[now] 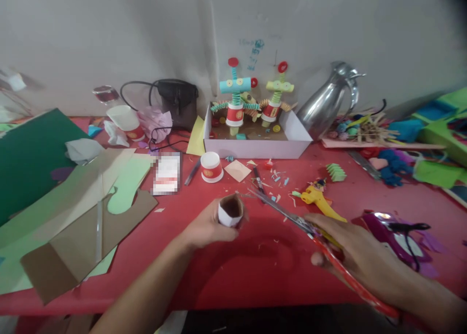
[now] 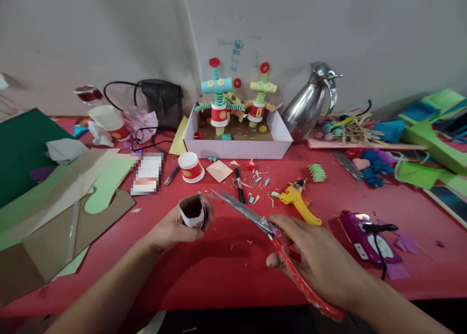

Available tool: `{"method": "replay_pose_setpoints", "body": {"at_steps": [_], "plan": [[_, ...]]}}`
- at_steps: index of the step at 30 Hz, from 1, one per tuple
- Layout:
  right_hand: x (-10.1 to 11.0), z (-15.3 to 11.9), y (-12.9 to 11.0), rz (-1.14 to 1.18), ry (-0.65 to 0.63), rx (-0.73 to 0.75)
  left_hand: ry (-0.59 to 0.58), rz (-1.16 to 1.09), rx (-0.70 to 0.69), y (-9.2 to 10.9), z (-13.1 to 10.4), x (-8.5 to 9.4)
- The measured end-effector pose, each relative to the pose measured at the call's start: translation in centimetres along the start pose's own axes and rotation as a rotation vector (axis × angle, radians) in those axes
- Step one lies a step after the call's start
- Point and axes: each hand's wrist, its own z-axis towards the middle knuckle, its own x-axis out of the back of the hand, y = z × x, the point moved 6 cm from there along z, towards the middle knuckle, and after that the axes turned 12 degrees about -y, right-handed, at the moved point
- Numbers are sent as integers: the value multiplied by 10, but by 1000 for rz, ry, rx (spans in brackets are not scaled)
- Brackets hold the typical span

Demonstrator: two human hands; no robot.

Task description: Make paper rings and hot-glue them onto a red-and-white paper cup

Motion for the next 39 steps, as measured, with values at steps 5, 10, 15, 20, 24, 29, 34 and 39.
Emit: {"method": "replay_pose_setpoints", "body": {"at_steps": [5,10,15,20,24,29,34,39], "plan": [[-3,-5,-2,117,-82,-43,-50,-48,4,-8,1,-1],[-13,-11,2,178,-107,-48,-19,-163,-51,-9,2,2],[-14,-6,-7,256,-180,-29,-146,-86,43,-15,2,-8],[3,10,-21,66,-204,28,-375,-68,103,-21,4,-22],[11,20,-19,-92,-194,93,-515,-131,78,-14,4,-30],[10,26,-17,-143,-187,203,-637,-115,97,-6,1,-35],[9,27,-21,-128,-115,279,-566,-168,188,-8,-2,-29],[18,21,-19,-161,-14,264,-260,-176,96,-9,1,-18]]}}
